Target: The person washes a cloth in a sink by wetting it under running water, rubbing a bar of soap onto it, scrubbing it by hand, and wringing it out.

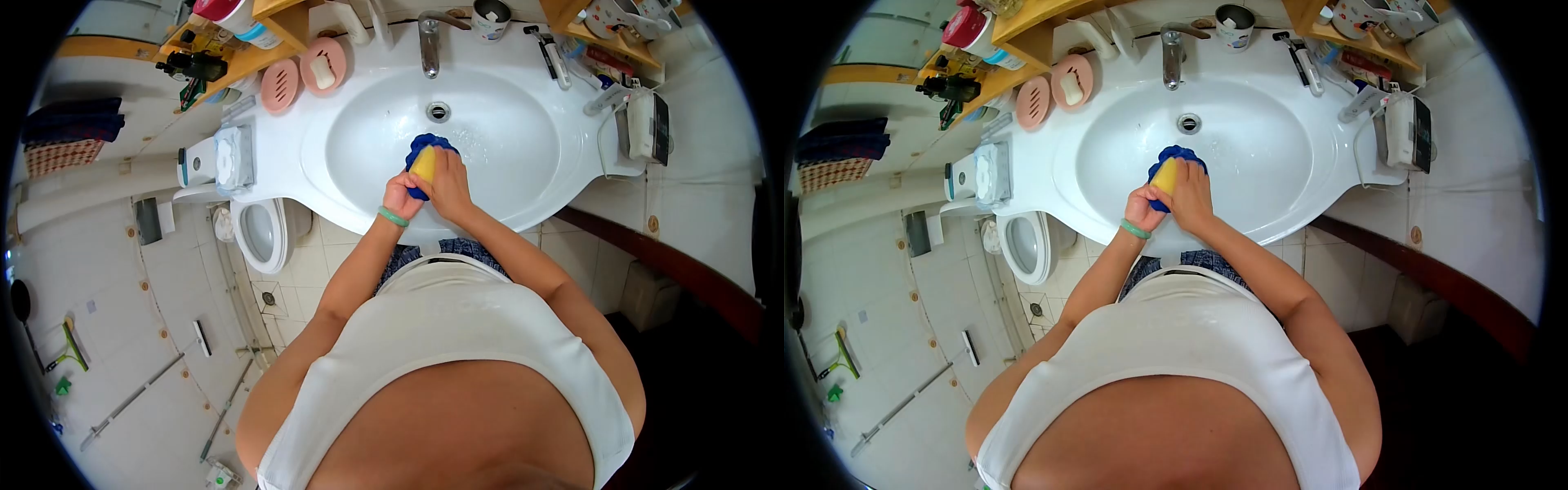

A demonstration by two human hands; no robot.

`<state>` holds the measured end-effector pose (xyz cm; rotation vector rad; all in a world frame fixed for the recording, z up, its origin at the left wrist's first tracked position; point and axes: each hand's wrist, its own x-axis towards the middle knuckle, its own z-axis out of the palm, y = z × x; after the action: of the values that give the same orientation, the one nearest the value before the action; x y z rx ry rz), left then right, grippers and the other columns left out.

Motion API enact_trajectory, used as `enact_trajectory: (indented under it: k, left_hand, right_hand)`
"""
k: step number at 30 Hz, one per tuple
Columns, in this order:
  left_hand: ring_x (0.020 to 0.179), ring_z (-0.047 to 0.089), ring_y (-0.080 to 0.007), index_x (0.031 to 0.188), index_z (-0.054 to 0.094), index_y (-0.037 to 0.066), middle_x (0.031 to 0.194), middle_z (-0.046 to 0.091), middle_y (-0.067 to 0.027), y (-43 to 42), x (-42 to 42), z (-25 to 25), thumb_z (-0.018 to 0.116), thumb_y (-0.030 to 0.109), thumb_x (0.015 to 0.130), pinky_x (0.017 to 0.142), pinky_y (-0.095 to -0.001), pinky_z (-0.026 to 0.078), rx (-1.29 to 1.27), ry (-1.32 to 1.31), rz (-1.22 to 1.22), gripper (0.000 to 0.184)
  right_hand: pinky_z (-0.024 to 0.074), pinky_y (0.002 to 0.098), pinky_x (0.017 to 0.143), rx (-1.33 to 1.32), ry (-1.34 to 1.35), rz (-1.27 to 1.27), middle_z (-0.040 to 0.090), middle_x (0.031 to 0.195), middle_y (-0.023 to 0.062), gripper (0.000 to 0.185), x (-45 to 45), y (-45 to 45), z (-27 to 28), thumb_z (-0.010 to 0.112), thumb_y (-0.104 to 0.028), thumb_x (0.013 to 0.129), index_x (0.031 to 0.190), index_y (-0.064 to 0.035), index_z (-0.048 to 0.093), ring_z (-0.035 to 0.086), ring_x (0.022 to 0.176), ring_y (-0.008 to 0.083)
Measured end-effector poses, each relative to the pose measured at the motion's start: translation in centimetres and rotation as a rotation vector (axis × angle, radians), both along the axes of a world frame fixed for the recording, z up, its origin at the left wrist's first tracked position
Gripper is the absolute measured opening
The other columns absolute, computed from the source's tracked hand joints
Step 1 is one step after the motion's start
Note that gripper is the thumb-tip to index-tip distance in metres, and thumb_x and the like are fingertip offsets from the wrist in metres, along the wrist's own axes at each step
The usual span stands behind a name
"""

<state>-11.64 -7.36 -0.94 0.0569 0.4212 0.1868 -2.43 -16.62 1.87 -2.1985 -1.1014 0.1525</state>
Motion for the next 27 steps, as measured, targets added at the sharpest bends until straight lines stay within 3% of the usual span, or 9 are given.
enact_trajectory:
  k: [6, 8, 9, 11, 14, 15, 18, 21, 27]
  left_hand:
    - [0.112, 0.049, -0.0281, 0.127, 0.035, -0.005, 0.120, 0.050, -0.0178, 0.3, 0.1, 0.8, 0.042, -0.005, 0.060, 0.101, -0.0394, 0.037, 0.168, 0.025, -0.105, 0.067]
    - [0.111, 0.050, -0.0277, 0.127, 0.034, -0.006, 0.118, 0.050, -0.0183, 0.9, -0.1, 0.9, 0.043, -0.005, 0.061, 0.099, -0.0387, 0.039, 0.202, 0.047, -0.126, 0.067]
    - [0.108, 0.052, -0.0276, 0.127, 0.035, -0.002, 0.116, 0.052, -0.0171, 1.6, -0.2, 0.1, 0.047, -0.003, 0.064, 0.096, -0.0365, 0.041, 0.392, 0.179, -0.199, 0.065]
    - [0.105, 0.054, -0.0275, 0.128, 0.037, 0.002, 0.114, 0.054, -0.0159, 1.8, -0.4, -1.2, 0.051, -0.001, 0.067, 0.092, -0.0344, 0.043, 0.571, 0.317, -0.262, 0.063]
    - [0.093, 0.060, -0.0291, 0.124, 0.046, 0.013, 0.101, 0.061, -0.0144, 2.4, -0.1, -4.8, 0.067, 0.022, 0.076, 0.088, -0.0338, 0.046, 1.363, 0.743, -0.564, 0.054]
    - [0.093, 0.060, -0.0291, 0.124, 0.046, 0.013, 0.101, 0.061, -0.0144, 2.7, 0.1, -5.2, 0.067, 0.022, 0.076, 0.088, -0.0338, 0.046, 1.365, 0.741, -0.568, 0.054]
    - [0.080, 0.061, -0.0320, 0.092, 0.069, 0.010, 0.094, 0.064, -0.0111, 2.4, 1.1, -3.3, 0.074, 0.024, 0.069, 0.079, -0.0388, 0.048, 2.051, 1.107, -0.593, 0.027]
    - [0.076, 0.061, -0.0293, 0.091, 0.069, 0.010, 0.085, 0.064, -0.0117, 3.6, 1.1, -4.0, 0.072, 0.028, 0.070, 0.074, -0.0364, 0.049, 2.252, 0.910, -0.308, 0.027]
    - [0.057, 0.055, -0.0192, 0.083, 0.065, 0.001, 0.064, 0.060, -0.0109, 2.8, 3.5, 0.5, 0.065, 0.022, 0.078, 0.057, -0.0304, 0.045, 1.847, 0.820, -0.251, 0.022]
  right_hand:
    - [0.0419, 0.0436, 0.079, -0.199, 0.204, -0.179, 0.052, 0.098, 0.0202, 0.064, 6.0, 3.6, -4.7, 0.060, -0.050, 0.077, 0.109, 0.0045, 0.049, 0.050, 0.093, 0.0358]
    - [0.0450, 0.0424, 0.078, -0.399, 0.604, -0.200, 0.054, 0.094, 0.0189, 0.068, 8.6, 2.7, -7.9, 0.051, -0.059, 0.081, 0.108, 0.0033, 0.050, 0.054, 0.086, 0.0331]
    - [0.0450, 0.0424, 0.078, -0.400, 0.607, -0.201, 0.054, 0.094, 0.0189, 0.068, 8.9, 1.8, -8.3, 0.051, -0.059, 0.081, 0.108, 0.0033, 0.050, 0.054, 0.086, 0.0331]
    - [0.0477, 0.0389, 0.075, -0.041, 1.387, -0.605, 0.057, 0.091, 0.0133, 0.068, 8.9, -0.2, -8.9, 0.043, -0.064, 0.083, 0.107, -0.0015, 0.052, 0.057, 0.079, 0.0262]
    - [0.0491, 0.0372, 0.073, 0.306, 1.799, -0.493, 0.057, 0.093, 0.0090, 0.065, 8.4, -3.5, -7.7, 0.039, -0.063, 0.085, 0.108, -0.0035, 0.053, 0.058, 0.079, 0.0209]
    - [0.0491, 0.0372, 0.073, 0.310, 1.798, -0.496, 0.057, 0.093, 0.0090, 0.065, 8.2, -4.2, -7.4, 0.039, -0.063, 0.085, 0.108, -0.0035, 0.053, 0.058, 0.079, 0.0209]
    - [0.0500, 0.0331, 0.071, 0.300, 1.913, -0.256, 0.058, 0.095, 0.0086, 0.063, 7.9, -6.0, -5.9, 0.038, -0.062, 0.086, 0.109, -0.0052, 0.053, 0.058, 0.075, 0.0198]
    - [0.0507, 0.0317, 0.070, 0.193, 1.878, -0.194, 0.058, 0.093, 0.0082, 0.062, 6.5, -6.1, -4.2, 0.038, -0.062, 0.086, 0.107, -0.0058, 0.054, 0.058, 0.076, 0.0201]
    - [0.0521, 0.0314, 0.066, 0.085, 1.869, -0.049, 0.059, 0.089, 0.0099, 0.063, 4.1, -4.4, -4.2, 0.042, -0.062, 0.084, 0.104, -0.0033, 0.054, 0.061, 0.073, 0.0204]
